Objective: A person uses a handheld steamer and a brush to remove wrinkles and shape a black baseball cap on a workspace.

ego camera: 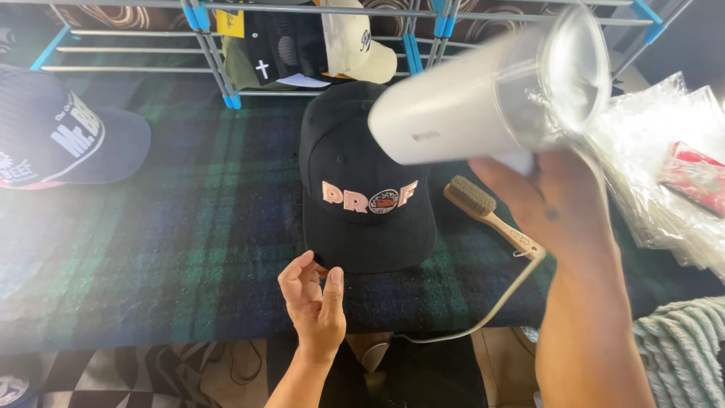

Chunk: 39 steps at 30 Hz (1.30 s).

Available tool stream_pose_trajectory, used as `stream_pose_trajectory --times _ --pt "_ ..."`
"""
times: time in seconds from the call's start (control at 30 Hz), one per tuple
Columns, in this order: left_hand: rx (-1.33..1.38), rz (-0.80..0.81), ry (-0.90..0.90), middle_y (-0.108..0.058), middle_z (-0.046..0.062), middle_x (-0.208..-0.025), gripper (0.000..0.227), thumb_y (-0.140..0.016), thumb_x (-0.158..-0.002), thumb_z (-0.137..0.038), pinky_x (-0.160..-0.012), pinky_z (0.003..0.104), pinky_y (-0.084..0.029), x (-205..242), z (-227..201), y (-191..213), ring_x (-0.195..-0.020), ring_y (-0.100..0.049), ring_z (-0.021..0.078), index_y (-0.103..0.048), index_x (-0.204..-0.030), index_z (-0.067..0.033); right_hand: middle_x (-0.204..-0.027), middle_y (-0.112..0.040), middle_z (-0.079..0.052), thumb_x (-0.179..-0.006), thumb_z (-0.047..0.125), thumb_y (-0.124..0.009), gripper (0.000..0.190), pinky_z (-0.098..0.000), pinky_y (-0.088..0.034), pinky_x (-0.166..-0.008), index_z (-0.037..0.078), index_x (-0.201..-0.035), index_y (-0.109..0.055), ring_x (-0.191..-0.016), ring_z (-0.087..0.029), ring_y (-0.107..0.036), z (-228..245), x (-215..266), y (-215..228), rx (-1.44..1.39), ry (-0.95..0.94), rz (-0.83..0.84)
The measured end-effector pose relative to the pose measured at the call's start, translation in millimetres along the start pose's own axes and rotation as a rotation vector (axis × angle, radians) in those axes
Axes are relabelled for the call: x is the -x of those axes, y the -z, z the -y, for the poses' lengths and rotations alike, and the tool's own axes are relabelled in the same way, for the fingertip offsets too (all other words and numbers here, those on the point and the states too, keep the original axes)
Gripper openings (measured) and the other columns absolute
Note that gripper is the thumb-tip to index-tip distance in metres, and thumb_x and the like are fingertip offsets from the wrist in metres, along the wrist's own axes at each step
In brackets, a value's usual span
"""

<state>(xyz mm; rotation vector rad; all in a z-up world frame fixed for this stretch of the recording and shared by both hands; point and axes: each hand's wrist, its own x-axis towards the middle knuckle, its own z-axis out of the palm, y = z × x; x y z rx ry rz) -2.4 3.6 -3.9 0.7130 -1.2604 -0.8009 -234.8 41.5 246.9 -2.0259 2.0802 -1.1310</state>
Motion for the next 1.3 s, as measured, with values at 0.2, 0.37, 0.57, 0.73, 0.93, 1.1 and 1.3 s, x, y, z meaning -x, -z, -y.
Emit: stream_pose_trajectory --times 0.2,0.37,0.57,0.73,0.93,1.1,1.3 --pt "-0.003 0.006 -0.002 -0.051 0.008 -0.113 0.039 -0.063 -0.099 -0.010 -0.087 0.027 -0.055 -1 -2 1 -0.093 -0.059 0.0157 -0.044 -0.133 -0.0054 -0.101 -0.075 -0.010 -0.092 0.057 -0.050 0.071 -0.0423 -0.055 -0.077 0.010 -0.144 -0.051 -0.087 -0.029 -0.074 -7 2 -10 0.042 -0.260 0.047" --pt "0.014 0.006 -0.015 -0.051 0.007 -0.116 0.040 -0.065 -0.099 -0.011 -0.088 0.027 -0.056 -1 2 0 -0.093 -0.058 0.0157 -0.045 -0.134 -0.0049 -0.063 -0.070 -0.003 -0.090 0.050 -0.059 0.041 -0.0360 -0.054 -0.077 0.013 -0.098 -0.074 -0.067 -0.019 -0.072 -64 60 -44 0.001 -0.483 -0.072" --pt "0.068 -0.012 -0.020 -0.052 0.006 -0.112 0.041 -0.066 -0.099 -0.012 -0.089 0.026 -0.054 0 4 -1 -0.095 -0.057 0.0140 -0.046 -0.134 -0.0035 -0.070 -0.073 -0.008 -0.092 0.043 -0.063 0.041 -0.0364 -0.058 -0.067 0.007 -0.111 -0.072 -0.062 -0.021 -0.072 -84 98 -59 -0.078 -0.576 -0.108" --pt "0.053 -0.021 -0.019 -0.052 0.006 -0.112 0.042 -0.066 -0.098 -0.012 -0.089 0.027 -0.053 0 5 -1 -0.096 -0.056 0.0140 -0.046 -0.135 -0.0034 -0.080 -0.078 -0.007 -0.092 0.041 -0.065 0.040 -0.0362 -0.061 -0.063 0.009 -0.114 -0.074 -0.064 -0.021 -0.074 -80 99 -51 -0.028 -0.598 -0.088" --pt "0.020 -0.013 -0.026 -0.051 0.008 -0.120 0.041 -0.066 -0.098 -0.008 -0.087 0.026 -0.056 1 6 -1 -0.094 -0.060 0.0154 -0.046 -0.134 -0.0035 -0.136 -0.064 -0.014 -0.090 0.035 -0.068 0.070 -0.0446 -0.045 -0.104 0.008 -0.151 -0.048 -0.131 -0.033 -0.056 -27 42 -17 -0.006 -0.256 -0.202" --pt "0.014 -0.004 -0.018 -0.051 0.008 -0.120 0.042 -0.067 -0.097 -0.009 -0.088 0.028 -0.059 0 4 0 -0.094 -0.061 0.0164 -0.046 -0.133 -0.0041 -0.120 -0.074 -0.006 -0.093 0.052 -0.055 0.061 -0.0500 -0.049 -0.091 0.015 -0.142 -0.059 -0.115 -0.036 -0.065 5 0 -16 0.174 -0.209 0.009" --pt "0.029 -0.011 -0.002 -0.053 0.009 -0.118 0.041 -0.067 -0.096 -0.009 -0.084 0.028 -0.059 -1 4 0 -0.091 -0.062 0.0162 -0.046 -0.131 -0.0033 -0.094 -0.076 -0.008 -0.066 0.032 -0.088 0.061 -0.0428 -0.057 -0.067 0.003 -0.116 -0.069 -0.079 -0.029 -0.073 -63 87 -50 0.403 0.186 -0.076"
